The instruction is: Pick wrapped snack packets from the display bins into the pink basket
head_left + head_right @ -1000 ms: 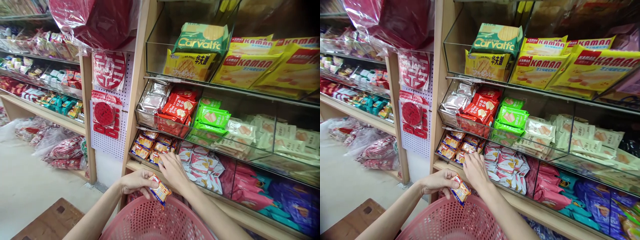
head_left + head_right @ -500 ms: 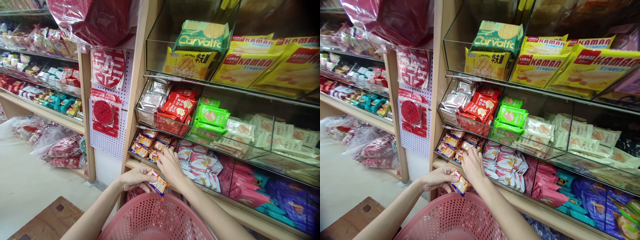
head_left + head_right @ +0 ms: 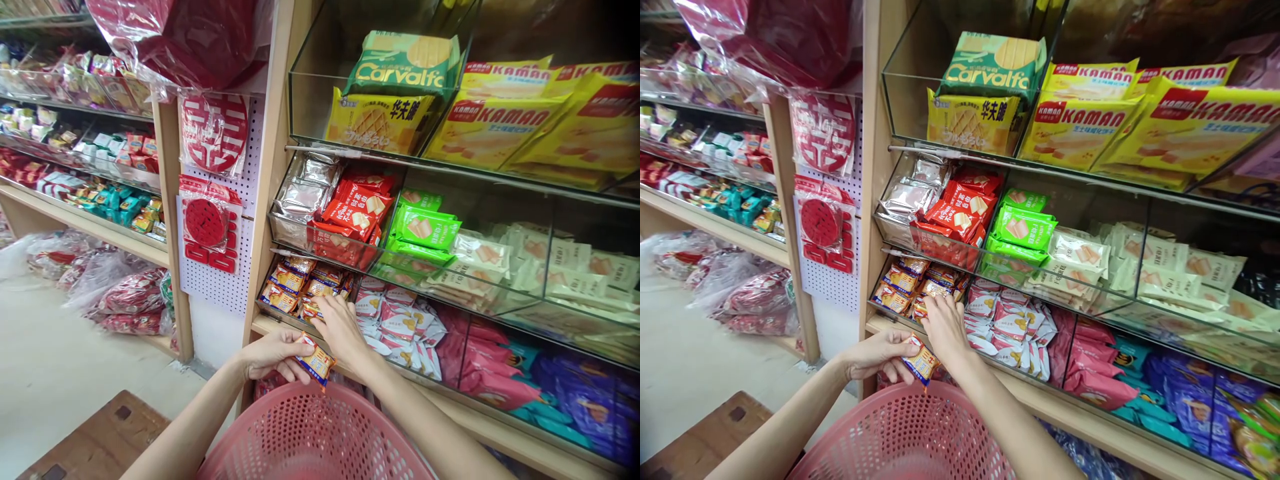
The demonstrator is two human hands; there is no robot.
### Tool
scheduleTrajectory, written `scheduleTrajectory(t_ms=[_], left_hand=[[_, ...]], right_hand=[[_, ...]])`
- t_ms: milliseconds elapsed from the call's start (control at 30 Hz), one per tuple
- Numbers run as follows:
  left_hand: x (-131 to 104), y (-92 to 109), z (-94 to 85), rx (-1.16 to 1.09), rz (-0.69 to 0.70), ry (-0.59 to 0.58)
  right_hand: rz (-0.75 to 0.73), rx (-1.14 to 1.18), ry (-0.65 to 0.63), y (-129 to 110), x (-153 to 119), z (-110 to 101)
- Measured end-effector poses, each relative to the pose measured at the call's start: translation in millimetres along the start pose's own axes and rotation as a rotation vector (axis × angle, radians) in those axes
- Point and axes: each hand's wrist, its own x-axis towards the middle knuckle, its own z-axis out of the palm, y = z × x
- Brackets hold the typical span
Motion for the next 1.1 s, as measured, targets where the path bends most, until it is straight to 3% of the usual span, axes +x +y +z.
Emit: scheduleTrajectory(t_ms=[233, 367, 500, 600, 767, 967, 1100], left_hand=[[1.7, -0.2, 2.6, -0.07, 0.012, -0.006], [4.4, -3.7, 3.8, -0.138, 0.02, -0.013], [9.7, -9.4, 5.7, -0.204, 0.0, 0.005], [12.1, -9.5, 7.8, -0.242, -0.022, -0.058], [9.3, -3.7, 11.4, -0.243, -0.059, -0.152], [3.7, -6.4, 12.3, -0.132, 0.047, -0.118], [3.9, -8.1, 12.2, -0.133, 0.038, -0.13]], right_hand=[[-0.005, 0.116, 0.051, 2.2, -7.1, -20.4], [0.046, 0.338, 0.067, 5.6, -21.9, -39.0], [0.169, 0.756, -0.094, 11.2, -35.2, -39.9], [0.218, 0.919, -0.233, 14.8, -42.1, -30.3], [0.27, 0.941, -0.311, 17.0, -46.5, -16.5], [0.269, 0.873, -0.295, 15.9, -43.3, -10.9], [0.258, 0.805, -0.284, 16.2, -42.9, -12.1]])
